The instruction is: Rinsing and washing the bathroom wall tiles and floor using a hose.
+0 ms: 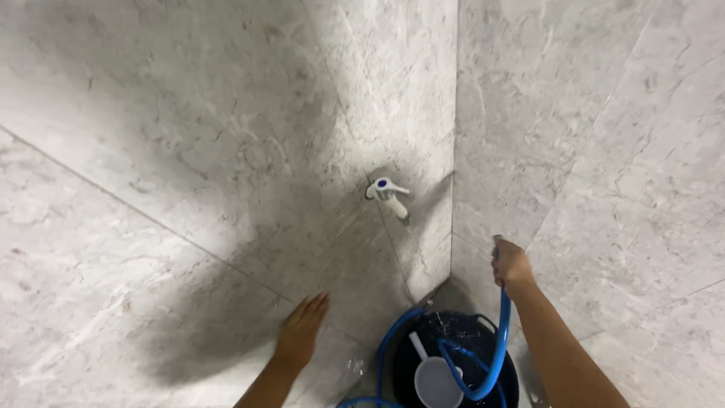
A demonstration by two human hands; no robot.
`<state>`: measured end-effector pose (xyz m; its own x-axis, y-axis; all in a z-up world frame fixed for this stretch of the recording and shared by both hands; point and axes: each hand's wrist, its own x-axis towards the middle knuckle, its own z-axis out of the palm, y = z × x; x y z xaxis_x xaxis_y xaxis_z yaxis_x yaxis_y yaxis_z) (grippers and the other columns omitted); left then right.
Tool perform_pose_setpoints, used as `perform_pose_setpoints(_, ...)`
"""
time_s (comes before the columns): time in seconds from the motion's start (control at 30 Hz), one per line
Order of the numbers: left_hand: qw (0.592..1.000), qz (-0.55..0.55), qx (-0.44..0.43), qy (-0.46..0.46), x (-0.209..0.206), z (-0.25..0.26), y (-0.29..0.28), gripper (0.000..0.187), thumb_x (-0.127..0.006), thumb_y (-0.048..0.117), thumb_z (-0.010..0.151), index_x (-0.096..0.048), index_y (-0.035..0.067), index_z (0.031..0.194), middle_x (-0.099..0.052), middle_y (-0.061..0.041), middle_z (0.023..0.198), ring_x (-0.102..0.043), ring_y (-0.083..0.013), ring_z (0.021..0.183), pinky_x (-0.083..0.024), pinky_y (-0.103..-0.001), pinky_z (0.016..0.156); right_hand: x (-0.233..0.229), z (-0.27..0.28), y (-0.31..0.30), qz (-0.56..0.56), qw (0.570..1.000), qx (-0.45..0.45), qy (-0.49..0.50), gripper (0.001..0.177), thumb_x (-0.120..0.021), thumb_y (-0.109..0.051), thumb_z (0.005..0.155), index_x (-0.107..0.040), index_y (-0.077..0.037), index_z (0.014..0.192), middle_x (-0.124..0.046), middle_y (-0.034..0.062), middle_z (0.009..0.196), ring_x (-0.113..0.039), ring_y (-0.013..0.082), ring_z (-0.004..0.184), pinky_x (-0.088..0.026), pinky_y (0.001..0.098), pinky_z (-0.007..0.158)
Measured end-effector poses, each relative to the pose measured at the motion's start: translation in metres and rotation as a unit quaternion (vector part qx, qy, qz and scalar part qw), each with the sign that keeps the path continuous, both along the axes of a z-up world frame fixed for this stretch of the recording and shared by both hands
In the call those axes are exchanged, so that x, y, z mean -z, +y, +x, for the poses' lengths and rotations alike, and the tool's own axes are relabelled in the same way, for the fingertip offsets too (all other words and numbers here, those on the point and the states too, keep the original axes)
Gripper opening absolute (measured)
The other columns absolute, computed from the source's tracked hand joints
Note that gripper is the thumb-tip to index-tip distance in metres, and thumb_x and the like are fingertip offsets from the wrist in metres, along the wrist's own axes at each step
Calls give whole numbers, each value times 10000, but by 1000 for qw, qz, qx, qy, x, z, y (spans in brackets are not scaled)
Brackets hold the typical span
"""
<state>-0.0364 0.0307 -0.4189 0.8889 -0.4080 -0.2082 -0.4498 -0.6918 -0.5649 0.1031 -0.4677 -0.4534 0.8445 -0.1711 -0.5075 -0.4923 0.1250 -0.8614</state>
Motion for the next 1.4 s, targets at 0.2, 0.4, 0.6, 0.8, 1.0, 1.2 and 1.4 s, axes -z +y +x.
perform_pose_setpoints(0.2, 996, -87, -27, -17, 9, -50, 39, 713, -423, 2, 915, -172, 54, 1581, -77, -45, 1705, -66, -204, 1556, 3, -406, 1242, 100, -48, 94, -78, 959, -248, -114, 148, -473, -165, 941, -584, -226, 1018, -596, -6, 825, -584, 141, 647, -475, 327, 553)
perform_pose_setpoints(0.4, 971, -137, -50, -190, -57, -12, -10, 722, -455, 115, 946, -210, 65, 1623, -120, -69, 1715, -72, -222, 1563, -25, -464, 1233, -13, -94, 182, 104, 986, -53, 121, 311, -580, -357, 1006, -515, -96, 850, -458, 47, 672, -389, 171, 544, -319, 345, 470)
perform_pose_setpoints(0.6, 915, -211, -28, -343, -106, 8, -52, 686, -456, 164, 1025, -213, 76, 1660, -110, -78, 1742, -40, -219, 1609, -7, -464, 1282, 27, -109, 187, -30, 983, -117, -140, 279, -487, -368, 1010, -558, -116, 914, -503, -9, 641, -449, 121, 475, -388, 301, 405)
perform_pose_setpoints(0.8, 960, -61, -26, -271, -47, 5, -5, 696, -441, 203, 1007, -204, 129, 1657, -82, -42, 1739, -6, -213, 1596, 15, -416, 1257, -85, -153, 201, 39, 966, -254, 7, 460, -509, -503, 1041, -585, -62, 936, -419, 30, 627, -349, 166, 479, -294, 326, 421)
perform_pose_setpoints(1.0, 907, -267, -60, -320, -122, -11, -21, 714, -523, 244, 1038, -243, 113, 1681, -102, -86, 1748, -19, -267, 1610, 41, -493, 1280, -68, -167, 185, -38, 987, -144, 64, 656, -441, -668, 1020, -563, -117, 687, -453, 24, 563, -368, 127, 418, -310, 303, 394)
perform_pose_setpoints(1.2, 927, -155, -85, -331, -67, -65, 22, 792, -594, 200, 930, -287, 199, 1661, -152, 9, 1742, -62, -210, 1607, 24, -523, 1260, -19, -197, 183, 11, 962, -246, 114, 634, -560, -668, 958, -445, -142, 624, -375, 0, 502, -301, 141, 365, -221, 332, 365)
perform_pose_setpoints(1.4, 915, -180, -183, -311, -72, -131, 32, 830, -628, 175, 865, -313, 192, 1634, -177, -5, 1721, -71, -249, 1592, -34, -605, 1250, -25, -188, 104, 33, 986, -109, 120, 620, -521, -640, 946, -422, -108, 642, -309, 39, 477, -279, 187, 351, -257, 386, 354)
